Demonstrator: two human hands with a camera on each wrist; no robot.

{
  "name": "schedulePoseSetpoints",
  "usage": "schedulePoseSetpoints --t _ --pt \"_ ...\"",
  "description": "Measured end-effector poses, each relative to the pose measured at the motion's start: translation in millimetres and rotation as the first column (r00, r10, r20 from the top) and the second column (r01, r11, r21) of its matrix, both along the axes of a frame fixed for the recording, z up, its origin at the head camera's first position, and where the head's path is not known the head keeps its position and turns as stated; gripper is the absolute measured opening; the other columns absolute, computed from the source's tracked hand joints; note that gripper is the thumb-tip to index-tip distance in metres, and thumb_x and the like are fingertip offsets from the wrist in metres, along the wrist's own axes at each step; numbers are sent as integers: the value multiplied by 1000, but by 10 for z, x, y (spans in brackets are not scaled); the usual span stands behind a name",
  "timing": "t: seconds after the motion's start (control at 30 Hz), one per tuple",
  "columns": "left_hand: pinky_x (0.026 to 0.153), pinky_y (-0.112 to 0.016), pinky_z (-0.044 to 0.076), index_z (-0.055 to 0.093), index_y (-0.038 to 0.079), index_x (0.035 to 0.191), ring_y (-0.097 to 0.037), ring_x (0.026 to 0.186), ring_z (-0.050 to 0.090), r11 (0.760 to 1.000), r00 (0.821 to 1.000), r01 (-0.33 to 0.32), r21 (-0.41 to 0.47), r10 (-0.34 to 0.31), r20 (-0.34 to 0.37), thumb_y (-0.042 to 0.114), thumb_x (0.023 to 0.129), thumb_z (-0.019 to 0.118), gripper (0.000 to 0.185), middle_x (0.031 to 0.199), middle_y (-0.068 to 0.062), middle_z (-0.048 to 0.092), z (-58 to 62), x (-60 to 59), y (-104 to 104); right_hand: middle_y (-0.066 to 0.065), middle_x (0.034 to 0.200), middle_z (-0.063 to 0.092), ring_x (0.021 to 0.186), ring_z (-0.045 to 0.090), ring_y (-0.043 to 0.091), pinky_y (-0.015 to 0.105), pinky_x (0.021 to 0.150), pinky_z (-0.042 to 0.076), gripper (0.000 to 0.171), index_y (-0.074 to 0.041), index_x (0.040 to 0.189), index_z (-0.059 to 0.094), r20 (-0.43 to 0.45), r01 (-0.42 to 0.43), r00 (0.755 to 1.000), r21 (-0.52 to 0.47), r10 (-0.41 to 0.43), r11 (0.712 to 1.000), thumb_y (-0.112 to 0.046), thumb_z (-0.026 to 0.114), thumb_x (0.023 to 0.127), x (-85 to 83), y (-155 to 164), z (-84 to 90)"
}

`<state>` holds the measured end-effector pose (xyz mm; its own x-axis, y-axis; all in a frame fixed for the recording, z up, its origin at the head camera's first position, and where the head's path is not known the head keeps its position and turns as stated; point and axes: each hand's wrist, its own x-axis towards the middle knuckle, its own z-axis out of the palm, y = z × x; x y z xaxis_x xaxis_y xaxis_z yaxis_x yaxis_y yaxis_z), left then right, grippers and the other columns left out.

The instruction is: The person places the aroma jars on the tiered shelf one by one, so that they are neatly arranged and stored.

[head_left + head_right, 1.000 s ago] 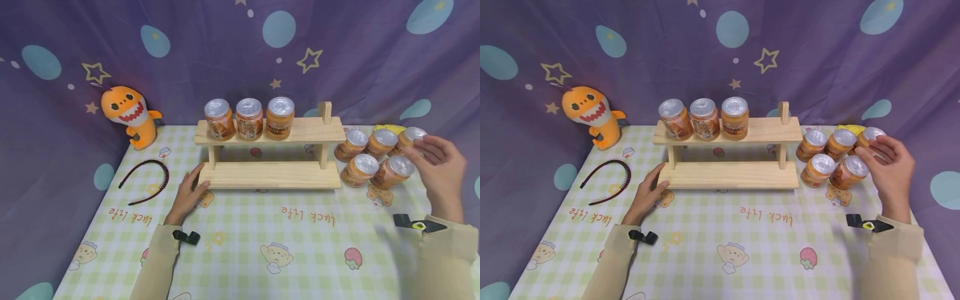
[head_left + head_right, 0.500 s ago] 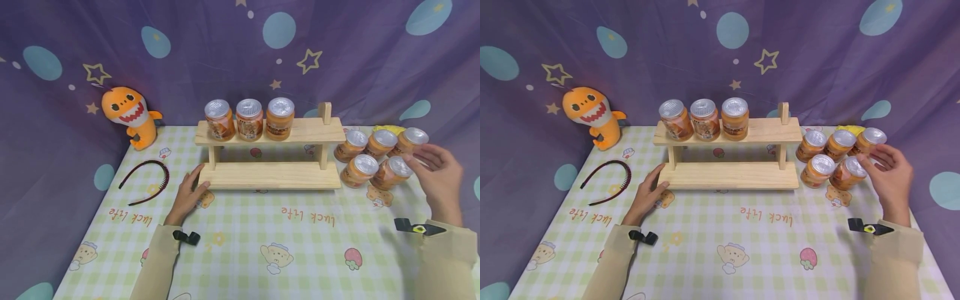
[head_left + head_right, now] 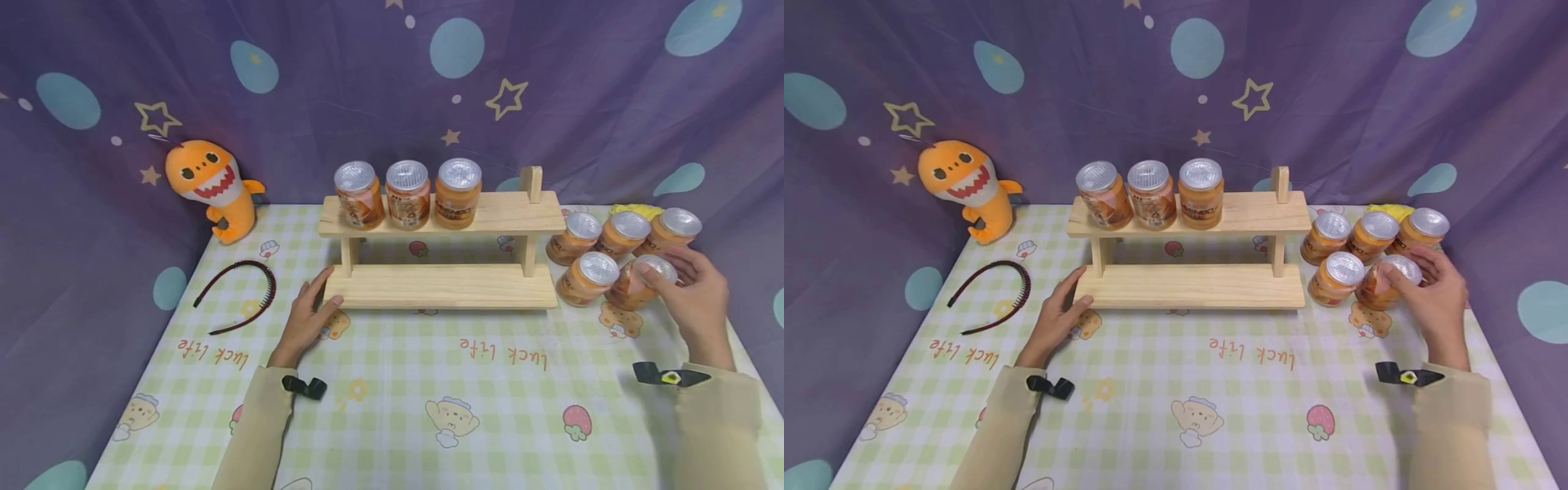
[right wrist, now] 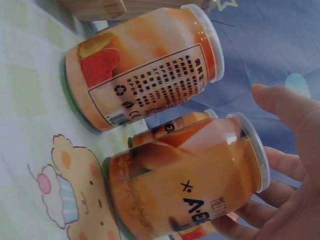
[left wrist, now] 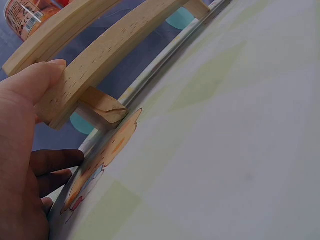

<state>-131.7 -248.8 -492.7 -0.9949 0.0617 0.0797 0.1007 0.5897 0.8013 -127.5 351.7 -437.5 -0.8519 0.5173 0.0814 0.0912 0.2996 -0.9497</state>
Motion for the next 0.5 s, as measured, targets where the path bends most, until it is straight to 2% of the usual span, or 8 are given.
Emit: schedulePoseSetpoints --t 0.27,0.5 --pt "130 -53 5 37 27 156 -37 153 30 1000 1000 -1 -3 1 1 32 99 63 63 162 -8 39 1 3 -3 -33 97 60 96 55 -14 -3 78 40 50 -22 128 61 33 -38 999 43 37 998 -9 78 84 10 16 -62" --pt "130 -54 6 37 27 156 -39 153 27 1000 1000 -6 -9 6 15 34 98 63 64 162 -8 38 0 -6 3 -24 123 60 106 51 -11 -3 79 38 62 -21 143 54 82 -63 995 93 56 994 -15 77 86 14 37 -136"
